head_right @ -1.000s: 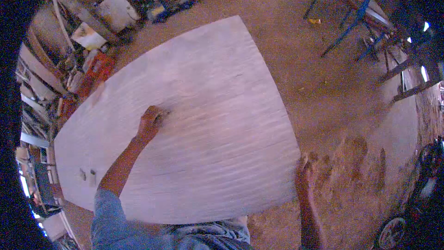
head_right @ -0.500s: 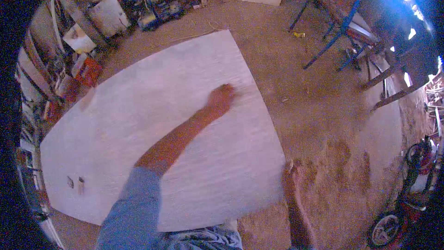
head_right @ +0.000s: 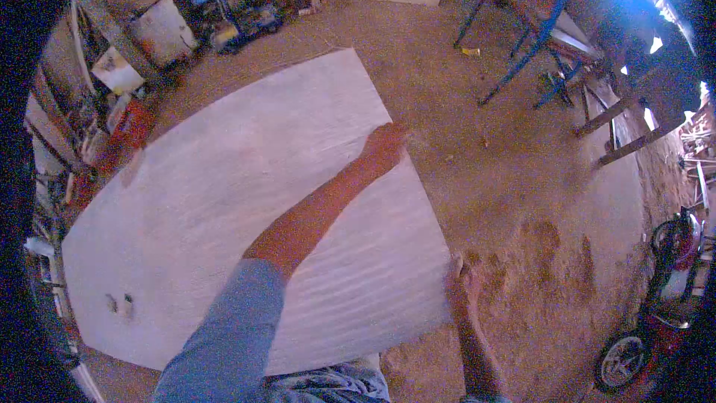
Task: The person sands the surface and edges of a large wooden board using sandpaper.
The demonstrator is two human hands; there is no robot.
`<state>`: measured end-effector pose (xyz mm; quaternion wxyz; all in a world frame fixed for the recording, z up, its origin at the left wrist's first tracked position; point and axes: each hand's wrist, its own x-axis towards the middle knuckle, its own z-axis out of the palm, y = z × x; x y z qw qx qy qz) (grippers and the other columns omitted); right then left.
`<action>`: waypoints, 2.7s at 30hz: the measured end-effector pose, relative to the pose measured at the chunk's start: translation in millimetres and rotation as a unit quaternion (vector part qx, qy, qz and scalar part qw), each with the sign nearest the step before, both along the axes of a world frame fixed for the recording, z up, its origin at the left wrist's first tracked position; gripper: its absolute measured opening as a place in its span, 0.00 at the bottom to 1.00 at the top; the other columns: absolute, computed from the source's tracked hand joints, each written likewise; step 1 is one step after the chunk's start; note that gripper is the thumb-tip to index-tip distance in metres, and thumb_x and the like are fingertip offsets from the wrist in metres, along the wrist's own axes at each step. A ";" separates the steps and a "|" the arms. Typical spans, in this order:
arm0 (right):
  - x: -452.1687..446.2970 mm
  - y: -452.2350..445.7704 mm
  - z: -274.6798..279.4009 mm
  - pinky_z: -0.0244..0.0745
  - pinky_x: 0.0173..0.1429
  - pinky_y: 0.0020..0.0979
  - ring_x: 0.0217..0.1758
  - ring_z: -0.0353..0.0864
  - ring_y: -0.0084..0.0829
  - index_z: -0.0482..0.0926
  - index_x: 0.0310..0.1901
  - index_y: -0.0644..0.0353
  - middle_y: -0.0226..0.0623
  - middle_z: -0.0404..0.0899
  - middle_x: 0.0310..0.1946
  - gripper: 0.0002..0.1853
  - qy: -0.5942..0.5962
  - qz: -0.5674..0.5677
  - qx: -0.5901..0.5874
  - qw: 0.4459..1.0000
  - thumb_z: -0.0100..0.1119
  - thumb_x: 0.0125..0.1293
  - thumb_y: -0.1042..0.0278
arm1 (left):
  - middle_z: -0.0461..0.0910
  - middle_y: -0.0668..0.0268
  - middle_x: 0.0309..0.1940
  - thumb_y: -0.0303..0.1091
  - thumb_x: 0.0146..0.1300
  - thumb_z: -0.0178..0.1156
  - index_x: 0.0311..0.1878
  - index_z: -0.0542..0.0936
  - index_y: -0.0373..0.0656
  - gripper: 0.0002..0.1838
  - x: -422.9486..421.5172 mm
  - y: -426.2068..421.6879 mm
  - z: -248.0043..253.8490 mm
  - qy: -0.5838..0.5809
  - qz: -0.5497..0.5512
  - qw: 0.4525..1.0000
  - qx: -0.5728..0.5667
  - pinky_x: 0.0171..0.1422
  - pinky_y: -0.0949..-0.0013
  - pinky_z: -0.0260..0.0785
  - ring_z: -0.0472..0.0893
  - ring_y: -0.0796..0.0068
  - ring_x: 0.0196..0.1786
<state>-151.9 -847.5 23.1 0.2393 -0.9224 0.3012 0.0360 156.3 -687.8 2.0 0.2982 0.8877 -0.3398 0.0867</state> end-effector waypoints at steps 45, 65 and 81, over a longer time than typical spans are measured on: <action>-5.2 -3.6 -19.5 0.68 0.41 0.43 0.32 0.75 0.45 0.77 0.40 0.72 0.54 0.78 0.29 0.30 -0.061 0.011 0.046 0.997 0.34 0.73 0.48 | 0.77 0.55 0.34 0.31 0.55 0.59 0.37 0.78 0.39 0.08 -82.5 282.5 -6.0 -0.109 0.078 0.983 0.124 0.53 0.54 0.68 0.76 0.52 0.43; 1.2 2.6 -6.3 0.68 0.39 0.44 0.29 0.76 0.45 0.77 0.33 0.70 0.53 0.75 0.23 0.30 -0.043 -0.060 0.098 0.992 0.35 0.72 0.46 | 0.77 0.51 0.33 0.30 0.55 0.54 0.36 0.78 0.37 0.09 -1.4 84.0 -49.8 -0.070 0.066 0.995 0.029 0.52 0.50 0.69 0.76 0.49 0.42; -1.4 3.8 11.4 0.69 0.53 0.46 0.51 0.76 0.48 0.78 0.48 0.59 0.50 0.78 0.46 0.22 -0.032 -0.010 0.027 0.999 0.41 0.69 0.51 | 0.78 0.52 0.36 0.29 0.53 0.58 0.36 0.79 0.38 0.08 -7.3 98.9 -54.0 -0.129 0.068 0.989 0.011 0.48 0.51 0.68 0.76 0.49 0.44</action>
